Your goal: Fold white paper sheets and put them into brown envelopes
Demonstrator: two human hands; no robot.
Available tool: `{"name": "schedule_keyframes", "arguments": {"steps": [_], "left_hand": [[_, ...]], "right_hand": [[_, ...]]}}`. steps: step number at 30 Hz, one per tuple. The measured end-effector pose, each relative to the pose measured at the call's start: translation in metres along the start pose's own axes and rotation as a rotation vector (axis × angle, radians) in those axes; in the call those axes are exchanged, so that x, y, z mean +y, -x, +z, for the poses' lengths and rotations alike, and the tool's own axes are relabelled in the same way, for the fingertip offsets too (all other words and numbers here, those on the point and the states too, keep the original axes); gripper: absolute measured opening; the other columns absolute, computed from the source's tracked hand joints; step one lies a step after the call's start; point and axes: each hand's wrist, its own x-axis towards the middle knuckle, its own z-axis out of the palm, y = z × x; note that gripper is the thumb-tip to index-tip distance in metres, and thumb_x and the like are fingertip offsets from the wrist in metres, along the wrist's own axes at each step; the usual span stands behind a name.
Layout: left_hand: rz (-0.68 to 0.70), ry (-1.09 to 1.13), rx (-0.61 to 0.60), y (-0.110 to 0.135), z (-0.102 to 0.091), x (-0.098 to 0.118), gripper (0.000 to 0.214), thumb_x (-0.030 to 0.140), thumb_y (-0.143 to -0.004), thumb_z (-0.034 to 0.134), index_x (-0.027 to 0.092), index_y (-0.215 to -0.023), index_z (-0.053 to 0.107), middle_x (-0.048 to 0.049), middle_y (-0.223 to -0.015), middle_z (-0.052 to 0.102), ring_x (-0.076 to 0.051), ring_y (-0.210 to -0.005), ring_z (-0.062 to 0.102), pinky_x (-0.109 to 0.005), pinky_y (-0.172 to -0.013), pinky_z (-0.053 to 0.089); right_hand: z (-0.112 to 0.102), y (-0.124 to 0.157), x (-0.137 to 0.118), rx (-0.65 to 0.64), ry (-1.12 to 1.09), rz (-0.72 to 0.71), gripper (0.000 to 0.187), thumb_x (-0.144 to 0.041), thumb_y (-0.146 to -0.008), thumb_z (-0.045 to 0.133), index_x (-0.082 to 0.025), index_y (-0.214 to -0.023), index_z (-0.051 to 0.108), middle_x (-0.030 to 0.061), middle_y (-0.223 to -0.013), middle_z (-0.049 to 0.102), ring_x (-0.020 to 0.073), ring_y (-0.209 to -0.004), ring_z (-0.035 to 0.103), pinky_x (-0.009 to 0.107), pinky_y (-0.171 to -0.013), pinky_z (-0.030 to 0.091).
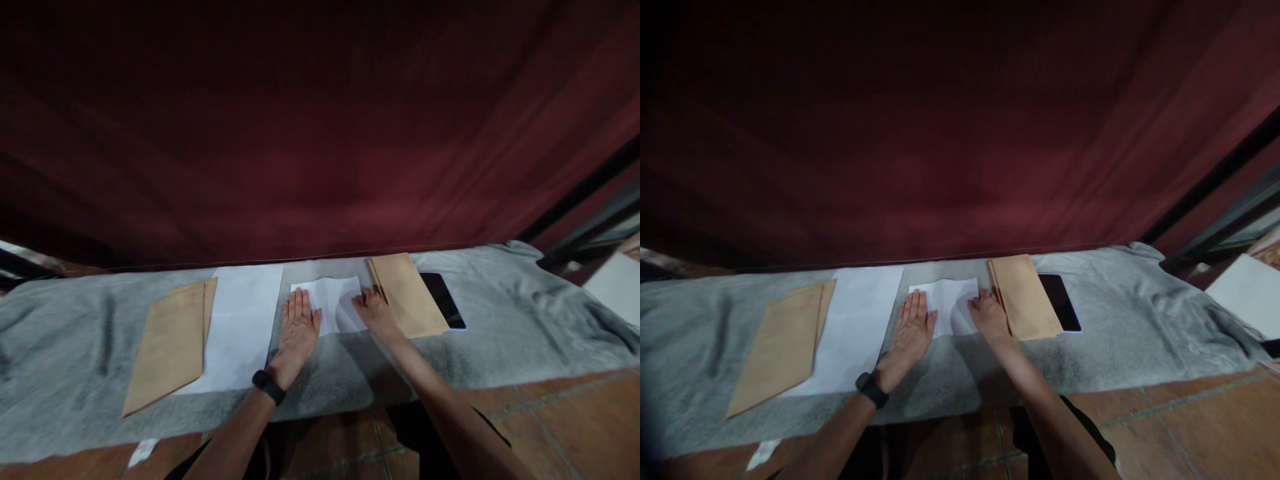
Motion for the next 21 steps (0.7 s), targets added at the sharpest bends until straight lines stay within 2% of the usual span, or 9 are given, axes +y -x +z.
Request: {"name": "schedule_keyframes", "arguments": {"steps": [4,6,9,11,12,15,17,19,21], "left_hand": [[-0.010,0.038,-0.009,-0.002,-0.002,-0.001,0.061,0.039,-0.102,0.029,0.003,-0.151,0.036,-0.0223,-0.159,0.035,-0.031,-0.151,0.027,-0.052,-0.122,0.028],[-0.033,0.099,0.000,-0.007,-0.008,-0.002,0.062,0.039,-0.103,0.028,0.002,-0.151,0.036,-0.0230,-0.158,0.036,-0.031,-0.150,0.028,-0.051,-0.122,0.029],[-0.074,0.301,0.111,-0.019,-0.027,-0.004,0.062,0.041,-0.104,0.024,0.006,-0.155,0.030,-0.0211,-0.162,0.031,-0.028,-0.152,0.024,-0.050,-0.123,0.028],[-0.117,0.470,0.226,-0.026,-0.043,-0.006,0.059,0.042,-0.105,0.022,0.015,-0.157,0.026,-0.0146,-0.165,0.025,-0.023,-0.153,0.021,-0.047,-0.124,0.025],[-0.129,0.533,0.276,-0.029,-0.051,-0.008,0.058,0.043,-0.105,0.022,0.018,-0.158,0.026,-0.0121,-0.166,0.024,-0.022,-0.154,0.021,-0.046,-0.125,0.023],[-0.157,0.672,0.391,-0.035,-0.072,-0.010,0.057,0.045,-0.105,0.023,0.019,-0.154,0.034,-0.0094,-0.164,0.030,-0.020,-0.152,0.026,-0.042,-0.126,0.022],[-0.164,0.770,0.360,-0.036,-0.080,-0.011,0.056,0.047,-0.105,0.024,0.017,-0.146,0.048,-0.0106,-0.155,0.046,-0.021,-0.145,0.040,-0.042,-0.123,0.029],[-0.135,0.867,0.211,-0.034,-0.085,-0.011,0.054,0.049,-0.104,0.028,0.017,-0.134,0.059,-0.0104,-0.141,0.061,-0.022,-0.134,0.053,-0.043,-0.119,0.035],[-0.064,0.929,-0.026,-0.029,-0.087,-0.009,0.051,0.051,-0.102,0.035,0.017,-0.129,0.064,-0.0092,-0.135,0.066,-0.023,-0.129,0.057,-0.042,-0.117,0.038]], "right_hand": [[-0.003,-0.005,-0.003,-0.044,-0.225,-0.075,0.029,-0.037,-0.095,0.052,-0.017,-0.099,0.072,0.0047,-0.082,0.076,0.0210,-0.073,0.072,0.028,-0.063,0.055],[-0.011,-0.005,-0.008,-0.027,-0.315,-0.104,0.038,-0.041,-0.098,0.045,-0.015,-0.105,0.071,0.0050,-0.084,0.076,0.0200,-0.073,0.071,0.027,-0.061,0.055],[-0.030,-0.001,-0.015,0.180,-0.472,-0.204,0.047,-0.044,-0.103,0.034,-0.015,-0.122,0.066,0.0089,-0.103,0.075,0.0220,-0.091,0.071,0.032,-0.076,0.058],[-0.044,0.004,-0.018,0.352,-0.480,-0.375,0.042,-0.040,-0.104,0.037,-0.019,-0.125,0.066,0.0089,-0.116,0.073,0.0240,-0.110,0.066,0.039,-0.095,0.054],[-0.050,0.007,-0.019,0.361,-0.426,-0.480,0.039,-0.038,-0.104,0.039,-0.021,-0.124,0.067,0.0080,-0.120,0.072,0.0243,-0.115,0.064,0.041,-0.101,0.050],[-0.055,0.018,-0.022,0.218,-0.220,-0.712,0.036,-0.030,-0.105,0.039,-0.025,-0.127,0.068,0.0052,-0.125,0.070,0.0215,-0.119,0.062,0.040,-0.107,0.046],[-0.050,0.027,-0.022,0.070,-0.073,-0.818,0.037,-0.027,-0.105,0.039,-0.027,-0.129,0.066,0.0046,-0.126,0.070,0.0200,-0.116,0.064,0.038,-0.106,0.048],[-0.042,0.035,-0.022,-0.066,0.046,-0.895,0.035,-0.024,-0.104,0.042,-0.028,-0.129,0.066,0.0044,-0.125,0.071,0.0194,-0.110,0.067,0.035,-0.101,0.051],[-0.035,0.042,-0.020,-0.161,0.101,-0.947,0.033,-0.021,-0.102,0.047,-0.027,-0.128,0.067,0.0045,-0.119,0.073,0.0191,-0.104,0.069,0.033,-0.095,0.053]]}}
